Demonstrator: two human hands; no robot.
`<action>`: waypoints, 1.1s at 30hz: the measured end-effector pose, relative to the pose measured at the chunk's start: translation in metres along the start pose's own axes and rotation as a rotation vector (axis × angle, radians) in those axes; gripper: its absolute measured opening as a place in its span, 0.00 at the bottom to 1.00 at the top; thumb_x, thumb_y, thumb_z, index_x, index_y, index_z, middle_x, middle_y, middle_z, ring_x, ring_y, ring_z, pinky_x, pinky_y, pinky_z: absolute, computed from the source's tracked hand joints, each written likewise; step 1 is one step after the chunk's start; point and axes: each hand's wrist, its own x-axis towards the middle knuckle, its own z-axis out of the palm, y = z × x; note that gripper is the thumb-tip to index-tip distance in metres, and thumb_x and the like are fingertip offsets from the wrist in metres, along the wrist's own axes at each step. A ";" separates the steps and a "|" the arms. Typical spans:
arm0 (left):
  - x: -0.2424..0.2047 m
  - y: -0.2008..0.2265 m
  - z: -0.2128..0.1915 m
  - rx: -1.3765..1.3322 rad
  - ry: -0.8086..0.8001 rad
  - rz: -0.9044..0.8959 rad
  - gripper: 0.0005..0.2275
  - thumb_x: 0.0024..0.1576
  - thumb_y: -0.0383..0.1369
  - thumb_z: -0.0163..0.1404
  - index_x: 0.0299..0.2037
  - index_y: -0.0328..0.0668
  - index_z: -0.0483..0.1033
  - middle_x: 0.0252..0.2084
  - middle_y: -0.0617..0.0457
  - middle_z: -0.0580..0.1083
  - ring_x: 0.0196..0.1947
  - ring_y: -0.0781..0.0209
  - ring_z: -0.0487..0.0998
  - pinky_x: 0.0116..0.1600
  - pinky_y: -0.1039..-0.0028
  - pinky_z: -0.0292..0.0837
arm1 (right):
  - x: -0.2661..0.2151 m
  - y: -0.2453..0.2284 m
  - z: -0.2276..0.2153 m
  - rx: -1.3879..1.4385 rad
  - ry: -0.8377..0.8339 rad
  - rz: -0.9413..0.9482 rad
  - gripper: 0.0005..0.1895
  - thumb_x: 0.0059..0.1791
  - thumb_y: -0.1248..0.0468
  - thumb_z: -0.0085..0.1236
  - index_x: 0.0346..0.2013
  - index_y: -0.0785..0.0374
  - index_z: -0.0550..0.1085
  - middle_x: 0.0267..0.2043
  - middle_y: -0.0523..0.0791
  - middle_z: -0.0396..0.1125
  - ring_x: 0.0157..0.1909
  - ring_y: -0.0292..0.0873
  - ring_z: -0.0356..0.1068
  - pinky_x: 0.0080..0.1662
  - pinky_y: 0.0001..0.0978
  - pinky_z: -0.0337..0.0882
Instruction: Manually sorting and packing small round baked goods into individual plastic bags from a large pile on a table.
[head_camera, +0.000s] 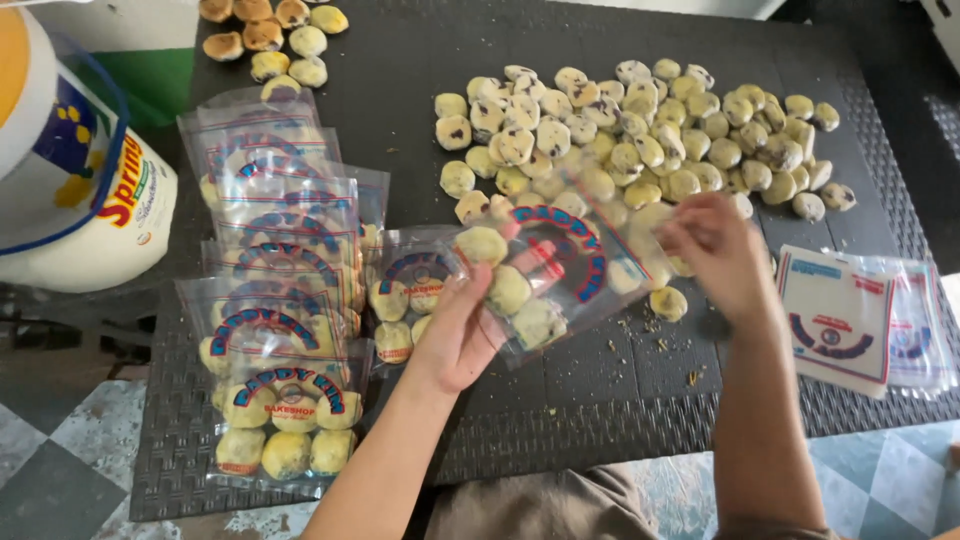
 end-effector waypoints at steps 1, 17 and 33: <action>0.003 -0.001 -0.008 0.000 0.002 0.009 0.24 0.56 0.35 0.46 0.62 0.39 0.57 0.60 0.31 0.61 0.58 0.41 0.66 0.57 0.56 0.67 | -0.001 -0.001 -0.009 0.000 -0.007 -0.006 0.13 0.49 0.64 0.52 0.45 0.65 0.64 0.37 0.48 0.70 0.39 0.43 0.73 0.41 0.30 0.73; -0.005 0.003 0.015 0.415 -0.322 -0.201 0.26 0.58 0.32 0.48 0.65 0.36 0.51 0.53 0.43 0.69 0.61 0.44 0.65 0.64 0.55 0.63 | -0.042 -0.048 -0.013 -0.288 -0.739 -0.502 0.17 0.40 0.58 0.55 0.44 0.53 0.74 0.38 0.38 0.74 0.35 0.34 0.74 0.39 0.26 0.72; -0.004 0.009 0.009 0.405 -0.020 0.038 0.26 0.55 0.34 0.48 0.64 0.38 0.55 0.55 0.33 0.68 0.48 0.45 0.75 0.14 0.91 0.43 | -0.008 0.035 -0.017 -0.512 -0.250 -0.359 0.15 0.46 0.63 0.49 0.44 0.66 0.74 0.45 0.49 0.70 0.46 0.47 0.68 0.51 0.38 0.64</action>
